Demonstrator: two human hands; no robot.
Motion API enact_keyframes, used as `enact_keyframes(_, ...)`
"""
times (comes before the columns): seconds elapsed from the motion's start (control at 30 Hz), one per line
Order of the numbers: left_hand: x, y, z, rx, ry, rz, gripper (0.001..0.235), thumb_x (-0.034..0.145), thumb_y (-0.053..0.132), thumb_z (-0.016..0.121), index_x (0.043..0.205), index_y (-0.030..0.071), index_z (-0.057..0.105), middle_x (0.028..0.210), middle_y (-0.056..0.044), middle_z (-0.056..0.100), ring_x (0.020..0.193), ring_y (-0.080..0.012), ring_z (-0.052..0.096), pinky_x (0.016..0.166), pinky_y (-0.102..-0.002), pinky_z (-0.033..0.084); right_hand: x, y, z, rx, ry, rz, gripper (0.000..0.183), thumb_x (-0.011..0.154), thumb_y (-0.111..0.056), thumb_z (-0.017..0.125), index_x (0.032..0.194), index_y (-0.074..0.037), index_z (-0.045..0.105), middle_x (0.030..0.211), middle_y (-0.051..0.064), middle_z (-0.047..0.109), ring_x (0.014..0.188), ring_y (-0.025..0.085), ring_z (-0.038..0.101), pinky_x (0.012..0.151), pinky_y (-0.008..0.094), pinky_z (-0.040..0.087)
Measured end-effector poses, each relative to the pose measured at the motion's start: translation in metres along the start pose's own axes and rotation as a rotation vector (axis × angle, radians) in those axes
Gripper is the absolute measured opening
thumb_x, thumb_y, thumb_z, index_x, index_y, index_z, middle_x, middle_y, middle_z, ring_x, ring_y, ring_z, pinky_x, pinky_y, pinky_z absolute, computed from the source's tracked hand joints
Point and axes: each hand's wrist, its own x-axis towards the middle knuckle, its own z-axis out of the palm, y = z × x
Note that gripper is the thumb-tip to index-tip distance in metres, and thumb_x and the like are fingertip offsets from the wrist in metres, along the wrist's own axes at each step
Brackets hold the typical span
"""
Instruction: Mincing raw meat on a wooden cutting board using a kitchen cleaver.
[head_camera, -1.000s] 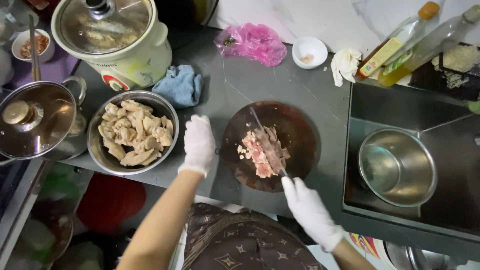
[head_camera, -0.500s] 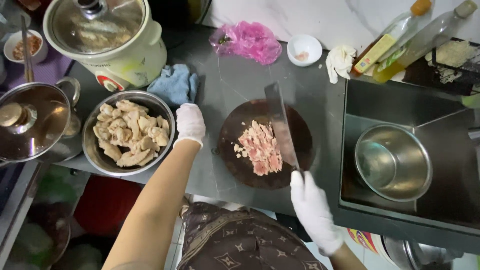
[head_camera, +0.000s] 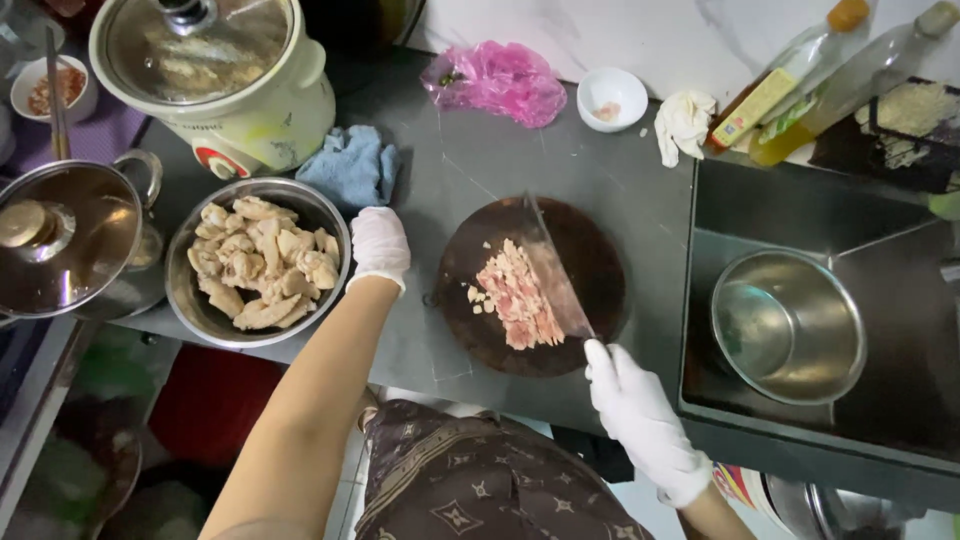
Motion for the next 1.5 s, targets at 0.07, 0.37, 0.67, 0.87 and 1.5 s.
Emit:
enact_keyframes(0.07,-0.014,-0.016,-0.106,-0.324,-0.164,0.046,0.010,0.081,0.003,0.058,0.083,-0.001,0.066,0.077,-0.017,0.067,0.063,-0.0331,0.067,0.055,-0.043,0.056,0.011,0.020,0.012,-0.118,0.072,-0.034,0.043,0.101,-0.041,0.048,0.109,-0.002,0.064,0.072,0.014,0.065,0.058,0.028,0.054,0.057,0.039,0.043)
enact_keyframes(0.37,-0.111,0.020,-0.167,-1.171,-0.447,0.410,0.025,0.064,0.004,0.069,0.089,0.006,0.071,0.090,-0.012,0.065,0.075,-0.0296,0.059,0.068,-0.037,0.052,0.040,0.043,0.008,0.165,-0.083,-0.003,0.046,0.106,-0.041,0.048,0.095,0.001,0.060,0.063,0.009,0.049,0.048,0.018,0.035,0.044,0.032,0.031)
enact_keyframes(0.67,-0.094,0.028,-0.267,-1.454,-0.542,0.332,0.018,0.071,-0.008,0.065,0.085,0.003,0.066,0.096,-0.008,0.060,0.080,-0.0205,0.059,0.074,-0.030,0.054,0.028,0.050,0.009,0.255,-0.087,-0.092,0.042,0.108,-0.037,0.045,0.094,0.000,0.060,0.056,0.007,0.044,0.044,0.017,0.034,0.043,0.033,0.030)
enact_keyframes(0.87,-0.096,0.025,-0.277,-1.326,-0.638,0.494,0.040,0.075,0.003,0.068,0.115,0.005,0.070,0.118,-0.004,0.068,0.102,-0.0222,0.065,0.089,-0.031,0.052,0.031,0.046,0.006,0.244,-0.036,-0.102,0.041,0.107,-0.035,0.050,0.091,0.001,0.059,0.056,0.007,0.044,0.044,0.016,0.032,0.043,0.033,0.027)
enact_keyframes(1.5,-0.169,0.000,-0.215,-1.097,-0.355,0.357,0.114,0.064,0.016,0.093,0.158,0.002,0.030,0.169,-0.023,0.020,0.156,-0.0336,0.022,0.122,-0.034,0.026,0.037,0.025,0.031,-0.420,0.047,-0.292,0.031,0.101,-0.041,0.045,0.109,-0.014,0.058,0.081,0.019,0.077,0.074,0.044,0.072,0.073,0.052,0.054)
